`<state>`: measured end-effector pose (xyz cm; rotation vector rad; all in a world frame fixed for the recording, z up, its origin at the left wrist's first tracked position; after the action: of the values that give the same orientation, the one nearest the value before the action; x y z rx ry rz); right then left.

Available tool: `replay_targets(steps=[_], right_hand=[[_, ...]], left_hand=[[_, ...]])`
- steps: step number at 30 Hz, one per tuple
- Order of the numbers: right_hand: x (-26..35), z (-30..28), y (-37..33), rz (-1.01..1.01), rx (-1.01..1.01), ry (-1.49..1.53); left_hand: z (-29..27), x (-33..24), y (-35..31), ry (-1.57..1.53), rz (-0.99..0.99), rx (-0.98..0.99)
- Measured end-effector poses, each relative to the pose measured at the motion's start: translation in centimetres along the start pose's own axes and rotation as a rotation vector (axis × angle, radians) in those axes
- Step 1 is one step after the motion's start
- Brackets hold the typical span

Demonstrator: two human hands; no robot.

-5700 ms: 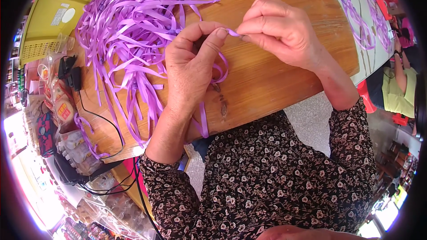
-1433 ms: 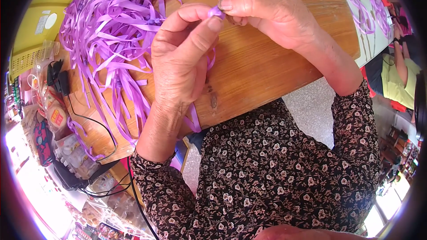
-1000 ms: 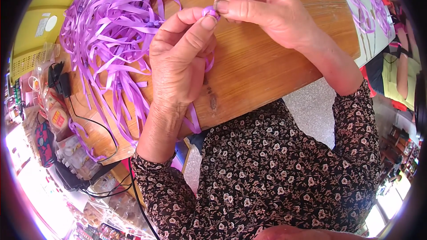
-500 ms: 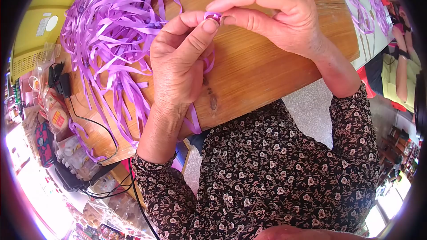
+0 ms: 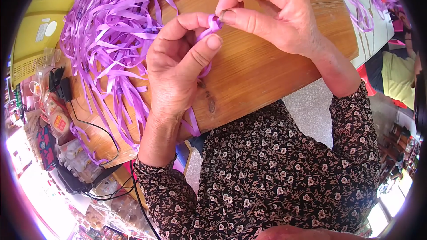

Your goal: Tying purple ribbons into small decorative knots or loops.

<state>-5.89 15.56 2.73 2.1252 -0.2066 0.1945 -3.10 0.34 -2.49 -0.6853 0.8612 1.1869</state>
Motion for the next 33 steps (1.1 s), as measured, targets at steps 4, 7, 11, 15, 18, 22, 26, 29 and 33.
replay_targets(steps=[4, 7, 11, 15, 18, 22, 26, 29, 33], right_hand=[[0.6, 0.5, -0.4, 0.001, 0.026, -0.028], [-0.4, 1.6, -1.2, 0.523, -0.008, 0.234], [-0.5, 1.7, -1.3, 0.541, -0.016, 0.235], [-0.5, 1.6, -1.2, 0.492, -0.057, 0.228], [-0.4, 1.3, -1.1, 0.506, -0.093, 0.258], [0.1, 1.2, -0.5, 0.402, -0.100, 0.236], [0.8, 1.2, -0.2, 0.273, -0.087, 0.131], [0.8, 1.2, -0.5, 0.282, -0.068, 0.099], [0.0, 1.1, -0.8, 0.385, -0.072, 0.147]], left_hand=[[-0.6, 0.1, 0.0, 0.025, -0.003, -0.053], [-0.4, 0.0, -0.1, 0.085, 0.009, -0.129], [-0.4, -0.2, -0.3, 0.071, -0.009, -0.153], [-0.7, -0.1, -0.4, 0.062, -0.010, -0.185], [-1.0, 0.0, -0.4, -0.010, -0.020, -0.160], [-1.2, 0.7, -0.3, -0.108, -0.038, -0.124], [-0.4, 0.6, -0.3, -0.077, -0.039, -0.208], [-0.6, 0.7, -0.3, 0.020, -0.062, -0.085], [-0.3, 0.6, -0.4, 0.001, -0.077, -0.089]])
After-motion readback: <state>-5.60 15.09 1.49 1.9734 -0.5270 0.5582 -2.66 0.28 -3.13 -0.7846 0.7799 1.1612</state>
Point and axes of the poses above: each hand's wrist, its own y-axis towards the middle knuckle, its own z-axis out of the palm, x = y × z, the point moved 5 cm from there along y, towards the middle knuckle, and after that the axes turned 3 degrees about -y, right-handed, at the moved point
